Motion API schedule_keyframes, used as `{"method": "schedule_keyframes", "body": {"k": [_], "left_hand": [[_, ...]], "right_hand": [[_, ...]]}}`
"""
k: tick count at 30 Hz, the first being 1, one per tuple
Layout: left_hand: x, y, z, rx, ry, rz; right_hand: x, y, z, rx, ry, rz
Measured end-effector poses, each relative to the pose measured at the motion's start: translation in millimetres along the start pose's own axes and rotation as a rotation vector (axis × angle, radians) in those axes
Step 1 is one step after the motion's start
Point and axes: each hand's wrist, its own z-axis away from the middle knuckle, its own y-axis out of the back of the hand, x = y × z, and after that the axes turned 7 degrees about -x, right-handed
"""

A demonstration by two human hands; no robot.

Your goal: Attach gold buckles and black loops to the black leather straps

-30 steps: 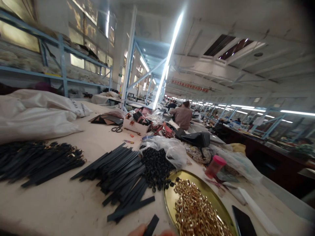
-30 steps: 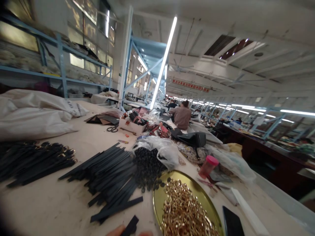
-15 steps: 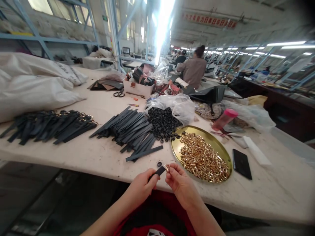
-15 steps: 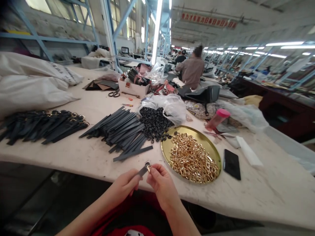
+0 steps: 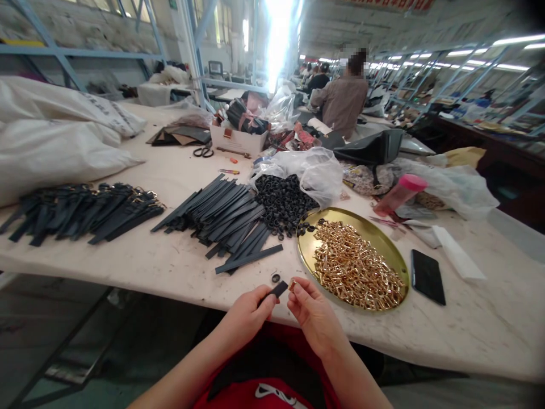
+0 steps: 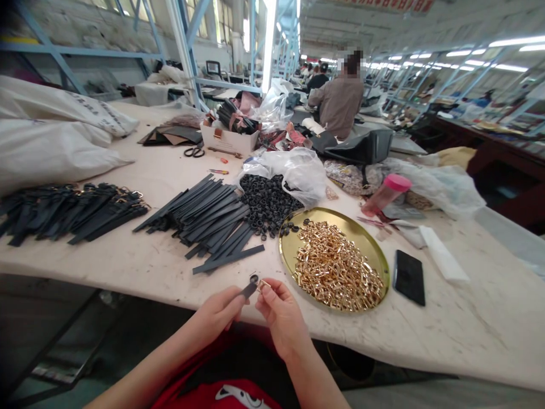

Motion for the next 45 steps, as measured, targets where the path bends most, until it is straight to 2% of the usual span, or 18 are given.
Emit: {"method": "schedule_keyframes", "body": {"k": [2,4,9,11,14,19,24,30,35,40,42,45], "left_hand": [[2,1.2,1,-0.017,-0.045,-0.110],[5,0.9,0,-0.021,-0.081,-0.190],[6,-4.5,-2,-0.011,-0.071,-0.258],[5,-6.4,-2,-0.031,-0.063,-0.242],[4,-8.1,1,-0.018,-0.029,-0.195],[3,-7.7,4,-0.004,0.002,-0.113],[3,-4.7,5,-0.039,0.034,-0.063],[-3,-9.5,2,-0.013,0.034,0.152],[-8,-11.3,1,-0.069,0.115,0.318],[-4,-10.2,1,-0.098,0.097,0.399],[-4,-12.0,0,-0.093,0.115,0.431],[-7,-16.0,1,-0.031,0.136,0.400]], "right_hand": [[1,-1,0,-0.001,-0.106,-0.095],[3,-2,0,-0.001,-0.150,-0.116],[7,2,3,0.020,0.081,0.112],[7,3,4,0.033,0.117,0.141],[10,1,7,0.039,0.103,0.098],[14,0,10,-0.027,0.054,0.141],[9,2,6,0.086,0.140,0.118],[19,-1,14,-0.079,0.101,0.308],[24,6,12,-0.079,0.095,0.369],[21,6,10,-0.134,0.024,0.326],[18,5,13,-0.123,0.105,0.474],[13,4,18,-0.087,0.412,0.830]]}}
